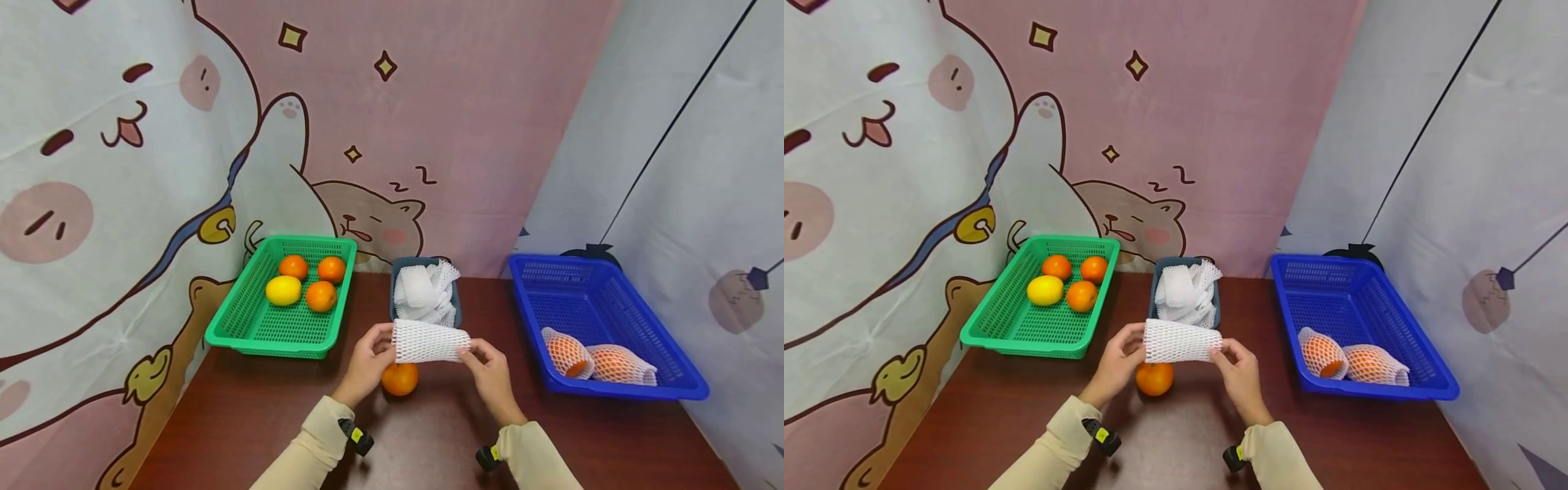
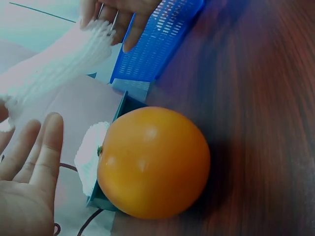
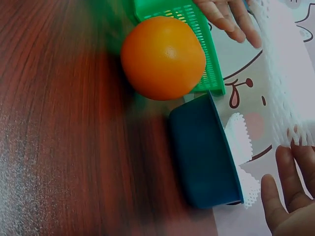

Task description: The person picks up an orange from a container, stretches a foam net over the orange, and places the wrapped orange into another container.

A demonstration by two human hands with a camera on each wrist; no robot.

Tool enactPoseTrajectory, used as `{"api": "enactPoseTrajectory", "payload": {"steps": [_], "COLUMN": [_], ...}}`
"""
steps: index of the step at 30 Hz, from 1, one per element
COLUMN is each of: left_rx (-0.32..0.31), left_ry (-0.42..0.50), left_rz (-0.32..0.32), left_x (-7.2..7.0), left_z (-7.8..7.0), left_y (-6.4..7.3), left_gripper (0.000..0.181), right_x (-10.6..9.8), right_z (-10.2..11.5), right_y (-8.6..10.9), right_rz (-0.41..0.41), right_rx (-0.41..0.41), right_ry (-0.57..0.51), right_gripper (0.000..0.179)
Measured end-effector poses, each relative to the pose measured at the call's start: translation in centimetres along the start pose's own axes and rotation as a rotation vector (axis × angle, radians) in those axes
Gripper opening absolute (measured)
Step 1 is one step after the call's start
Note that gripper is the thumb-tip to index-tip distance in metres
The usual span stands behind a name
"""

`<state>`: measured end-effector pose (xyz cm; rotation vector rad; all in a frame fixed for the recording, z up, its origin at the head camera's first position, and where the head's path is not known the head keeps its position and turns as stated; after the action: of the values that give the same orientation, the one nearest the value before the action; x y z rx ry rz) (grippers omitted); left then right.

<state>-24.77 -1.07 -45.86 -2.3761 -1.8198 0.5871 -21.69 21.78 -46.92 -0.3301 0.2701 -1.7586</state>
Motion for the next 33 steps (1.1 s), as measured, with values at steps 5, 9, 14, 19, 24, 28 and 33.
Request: {"api": "enactPoseTrajectory", "payload": {"steps": [5,9,14,19,24,28,33], "left_rx": [0.025,0.039,0.085,0.148,0.207,0.272,0.338], "left_ry": [-0.064,-0.166,-0.271,-0.406,-0.606,-0.731,-0.781], "left_rz": [-0.075,-0.152,-0.221,-0.248,-0.268,-0.247,-0.217], "left_x": [0.3,0.5,0.5,0.9,1.8,2.9,3.8], "left_z": [0.2,1.5,1.7,1.0,0.6,0.1,-0.4], "left_y": [0.1,-0.2,-0.4,-0.5,-0.4,-0.2,-0.1], "left_gripper": [0.031,0.034,0.033,0.028,0.023,0.022,0.022], "right_x": [0.2,0.3,-0.8,-1.4,1.3,4.0,6.2], "right_z": [-0.2,-0.2,-1.7,-1.6,1.8,3.3,3.4], "right_y": [-0.1,-0.1,-0.5,-0.9,-0.6,-0.3,0.0], "right_rz": [0.003,-0.011,-0.086,-0.185,-0.094,0.052,0.19], "right_rx": [0.031,0.031,0.003,-0.113,-0.354,-0.465,-0.474], "right_ry": [0.033,0.073,0.116,0.161,0.21,0.24,0.264], "right_gripper": [0.004,0.008,0.019,0.027,0.029,0.026,0.021]}}
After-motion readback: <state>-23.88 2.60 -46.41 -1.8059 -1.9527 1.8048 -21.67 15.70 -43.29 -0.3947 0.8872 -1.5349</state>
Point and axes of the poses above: each hand's wrist, its own y-axis away from the middle knuckle, its own x-axis out of the palm, z = x × y, the point moved 6 cm from there along -y, towards the middle knuckle, and after that the axes turned 13 degrees about -y, right-handed, at the moved point
